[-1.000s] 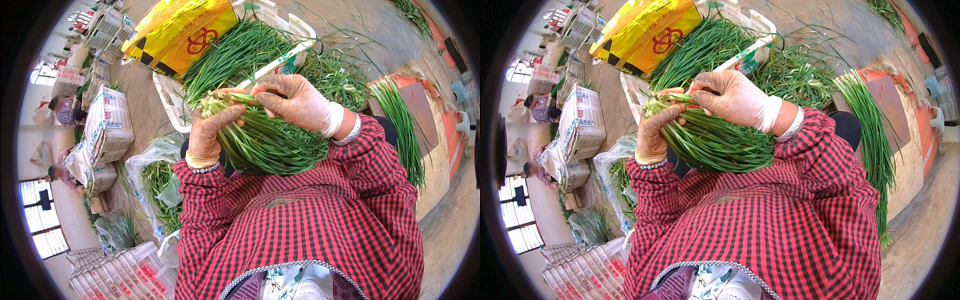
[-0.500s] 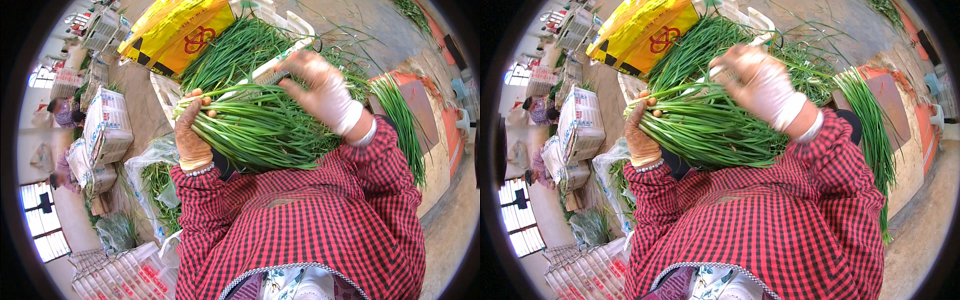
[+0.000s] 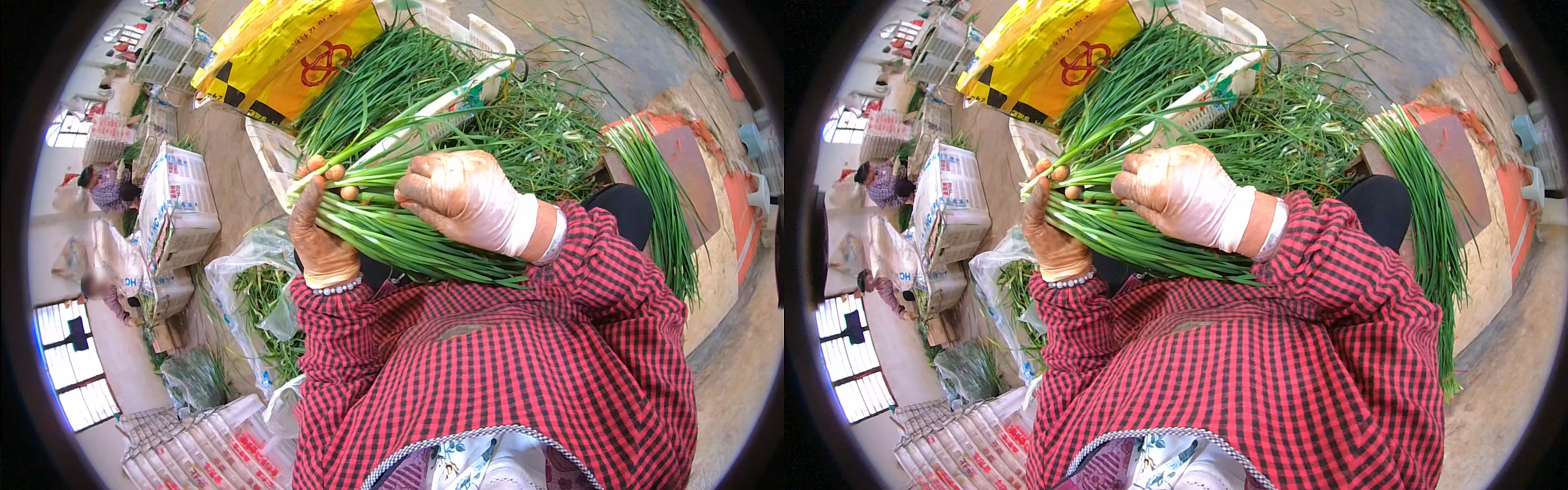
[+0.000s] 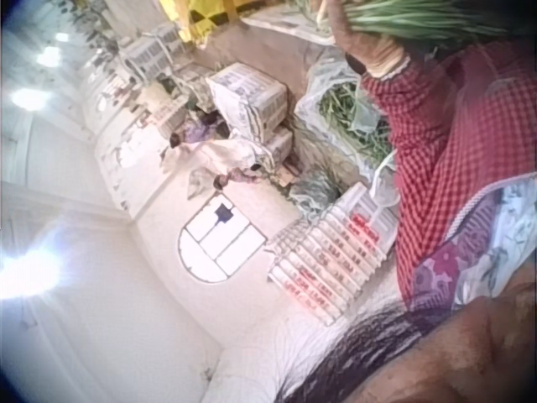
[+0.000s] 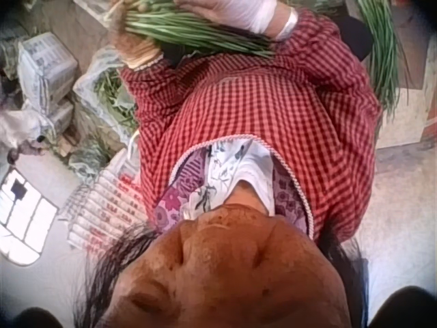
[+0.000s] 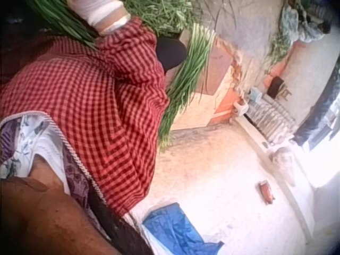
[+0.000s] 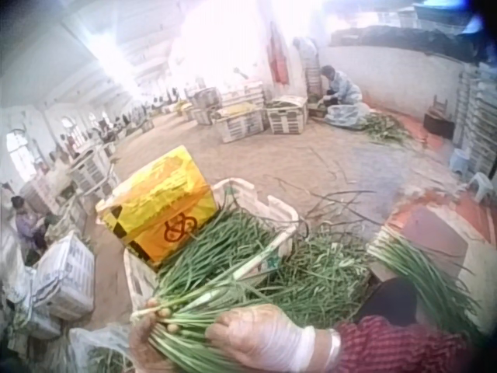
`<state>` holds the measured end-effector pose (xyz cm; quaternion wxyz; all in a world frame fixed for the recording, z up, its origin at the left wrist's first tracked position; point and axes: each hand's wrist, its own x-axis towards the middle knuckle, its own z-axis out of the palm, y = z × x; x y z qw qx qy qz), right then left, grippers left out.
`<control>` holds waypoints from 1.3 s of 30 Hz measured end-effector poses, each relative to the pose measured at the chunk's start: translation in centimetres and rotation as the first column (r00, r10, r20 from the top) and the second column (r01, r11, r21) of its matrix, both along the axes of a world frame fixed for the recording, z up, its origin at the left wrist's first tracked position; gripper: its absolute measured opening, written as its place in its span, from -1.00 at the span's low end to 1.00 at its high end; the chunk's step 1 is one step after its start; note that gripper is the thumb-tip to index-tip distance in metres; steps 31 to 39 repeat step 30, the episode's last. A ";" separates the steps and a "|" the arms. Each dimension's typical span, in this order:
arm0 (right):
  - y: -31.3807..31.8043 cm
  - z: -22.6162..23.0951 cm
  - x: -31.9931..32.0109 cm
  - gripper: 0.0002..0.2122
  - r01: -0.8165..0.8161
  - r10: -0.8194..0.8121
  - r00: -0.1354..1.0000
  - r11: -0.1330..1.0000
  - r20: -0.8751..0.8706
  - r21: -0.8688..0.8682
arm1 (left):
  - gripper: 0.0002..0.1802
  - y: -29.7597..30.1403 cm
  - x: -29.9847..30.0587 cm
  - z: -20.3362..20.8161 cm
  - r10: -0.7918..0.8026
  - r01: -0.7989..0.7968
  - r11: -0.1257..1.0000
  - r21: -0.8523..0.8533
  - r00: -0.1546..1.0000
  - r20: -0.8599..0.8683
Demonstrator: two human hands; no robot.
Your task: The person cleans and bundles green chives by hand, removing yellowed leaves and securing them with red ties before placing them into a white crate.
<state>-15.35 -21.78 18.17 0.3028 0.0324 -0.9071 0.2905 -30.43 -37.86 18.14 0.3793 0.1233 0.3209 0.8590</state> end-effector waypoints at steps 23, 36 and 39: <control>-1.4 1.1 -1.2 -0.82 0.056 -0.042 0.995 0.986 -0.093 0.158 | -0.63 0.4 2.6 1.3 0.199 -0.208 0.971 -0.119 0.976 -0.086; -0.8 1.3 -1.2 -0.72 -0.054 0.048 0.998 0.975 0.033 0.218 | -0.59 0.1 2.9 0.4 0.150 -0.158 0.978 -0.135 0.986 -0.067; -0.8 1.3 -1.2 -0.72 -0.054 0.048 0.998 0.975 0.033 0.218 | -0.59 0.1 2.9 0.4 0.150 -0.158 0.978 -0.135 0.986 -0.067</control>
